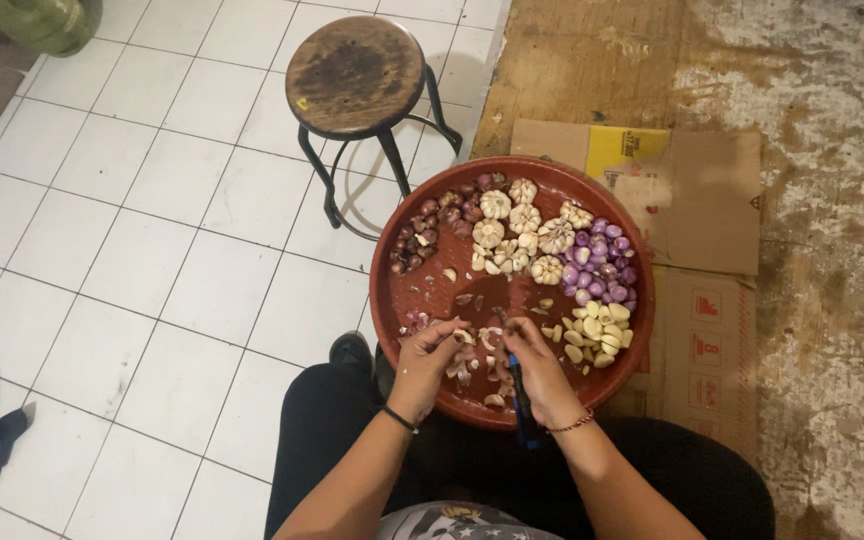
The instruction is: The person sits on the floor and peels garlic cloves one by one using a small knife, placing the peeled cloves into a red tray. The tray also contains unpeeled garlic bulbs and shallots. The person continues peeling throughout the clip.
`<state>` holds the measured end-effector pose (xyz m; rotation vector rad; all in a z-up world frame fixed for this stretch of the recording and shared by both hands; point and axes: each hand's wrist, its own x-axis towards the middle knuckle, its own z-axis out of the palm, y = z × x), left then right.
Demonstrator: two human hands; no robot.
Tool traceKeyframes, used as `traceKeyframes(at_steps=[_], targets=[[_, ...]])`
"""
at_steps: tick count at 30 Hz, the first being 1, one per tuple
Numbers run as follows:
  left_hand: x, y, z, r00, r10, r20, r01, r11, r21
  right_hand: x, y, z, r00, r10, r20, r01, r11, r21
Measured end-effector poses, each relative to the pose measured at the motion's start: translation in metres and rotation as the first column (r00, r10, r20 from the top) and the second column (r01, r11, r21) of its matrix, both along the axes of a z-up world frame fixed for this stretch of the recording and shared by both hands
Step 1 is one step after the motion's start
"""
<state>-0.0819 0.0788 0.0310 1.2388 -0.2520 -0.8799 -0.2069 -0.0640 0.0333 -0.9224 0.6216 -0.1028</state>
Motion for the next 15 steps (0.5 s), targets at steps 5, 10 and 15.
traceKeyframes(at_steps=[5, 10, 15], targets=[[0.003, 0.004, 0.002, 0.984, -0.051, 0.17, 0.026, 0.989, 0.147, 0.002, 0.009, 0.01, 0.98, 0.186, -0.065, -0.197, 0.915, -0.353], [0.0, 0.006, 0.002, 0.924, -0.07, 0.376, 0.01, 0.987, 0.16, 0.0, 0.015, 0.022, 0.964, 0.249, -0.093, -0.263, 0.852, -0.452], [-0.002, 0.005, -0.006, 0.899, -0.034, 0.436, -0.02, 0.993, 0.12, 0.0, 0.016, 0.023, 0.968, 0.241, -0.063, -0.24, 0.834, -0.498]])
